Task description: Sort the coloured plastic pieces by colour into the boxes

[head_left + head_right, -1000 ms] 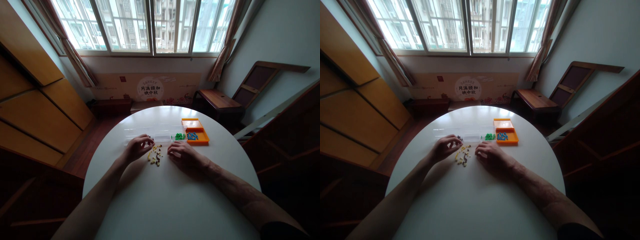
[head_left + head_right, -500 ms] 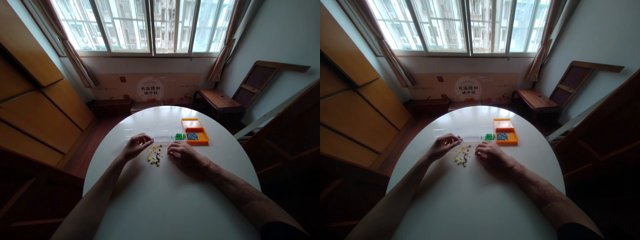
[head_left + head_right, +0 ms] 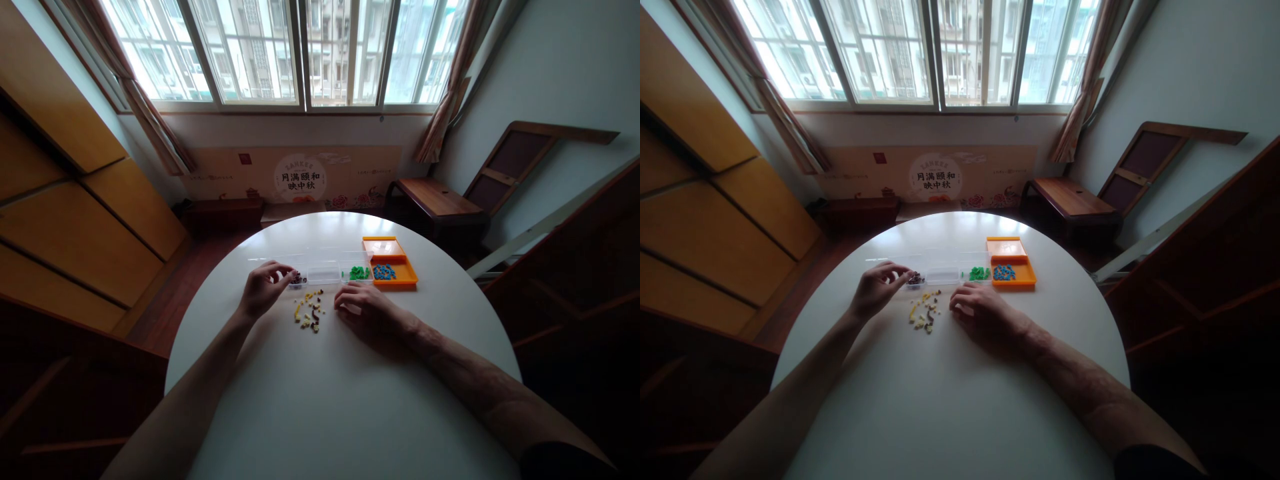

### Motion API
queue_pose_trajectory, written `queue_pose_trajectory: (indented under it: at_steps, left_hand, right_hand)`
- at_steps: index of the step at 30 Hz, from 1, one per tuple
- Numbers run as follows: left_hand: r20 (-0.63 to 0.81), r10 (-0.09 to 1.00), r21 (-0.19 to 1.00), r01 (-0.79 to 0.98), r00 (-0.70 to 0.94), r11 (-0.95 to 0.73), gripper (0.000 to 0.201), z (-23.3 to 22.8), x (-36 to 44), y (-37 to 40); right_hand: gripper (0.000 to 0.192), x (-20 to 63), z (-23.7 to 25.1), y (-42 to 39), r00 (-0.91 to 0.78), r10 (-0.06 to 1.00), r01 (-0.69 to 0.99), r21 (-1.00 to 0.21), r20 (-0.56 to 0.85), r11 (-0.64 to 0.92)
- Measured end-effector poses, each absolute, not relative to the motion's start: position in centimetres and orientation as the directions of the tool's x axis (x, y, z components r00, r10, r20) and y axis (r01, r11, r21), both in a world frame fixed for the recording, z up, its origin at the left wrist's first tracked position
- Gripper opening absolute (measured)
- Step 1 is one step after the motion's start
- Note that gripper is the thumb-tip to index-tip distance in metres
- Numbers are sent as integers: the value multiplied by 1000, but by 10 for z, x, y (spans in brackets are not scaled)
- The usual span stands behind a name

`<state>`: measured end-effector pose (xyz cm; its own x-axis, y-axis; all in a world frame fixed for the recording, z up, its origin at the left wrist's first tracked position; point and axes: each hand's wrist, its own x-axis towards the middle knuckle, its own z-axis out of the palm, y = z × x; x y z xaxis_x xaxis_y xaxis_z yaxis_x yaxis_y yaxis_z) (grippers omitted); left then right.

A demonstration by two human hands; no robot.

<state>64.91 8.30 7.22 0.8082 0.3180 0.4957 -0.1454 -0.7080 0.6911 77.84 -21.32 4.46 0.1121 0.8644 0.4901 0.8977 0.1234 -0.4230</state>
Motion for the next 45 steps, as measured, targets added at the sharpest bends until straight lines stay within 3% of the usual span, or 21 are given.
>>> queue_pose_trajectory:
  at_steps: [5, 9, 16, 20, 33, 39, 45]
  left_hand:
    - [532, 376, 623, -50, 759, -780, 23, 65, 651, 92]
    - [521, 312, 636, -117, 795, -763, 22, 71, 649, 84]
    - [376, -161, 681, -390, 913, -620, 16, 79, 641, 64]
    - [269, -291, 686, -395, 918, -611, 11, 76, 638, 63]
    - [153, -267, 675, -298, 951, -675, 12, 80, 633, 56]
    - [143, -301, 691, -313, 943, -651, 10, 83, 632, 55]
    - [164, -260, 675, -301, 951, -674, 8, 83, 633, 55]
  right_hand:
    - [9, 779, 44, -214, 111, 858, 898, -420, 502, 130]
    - [8, 778, 47, -215, 113, 860, 896, -426, 497, 128]
    - [7, 776, 50, -214, 124, 861, 897, -428, 493, 116]
    - [9, 778, 46, -213, 117, 862, 899, -422, 493, 119]
    - [7, 779, 44, -213, 121, 863, 901, -420, 490, 113]
    - [7, 778, 46, -213, 119, 864, 903, -416, 489, 111]
    - [8, 776, 48, -212, 126, 863, 901, -420, 488, 106]
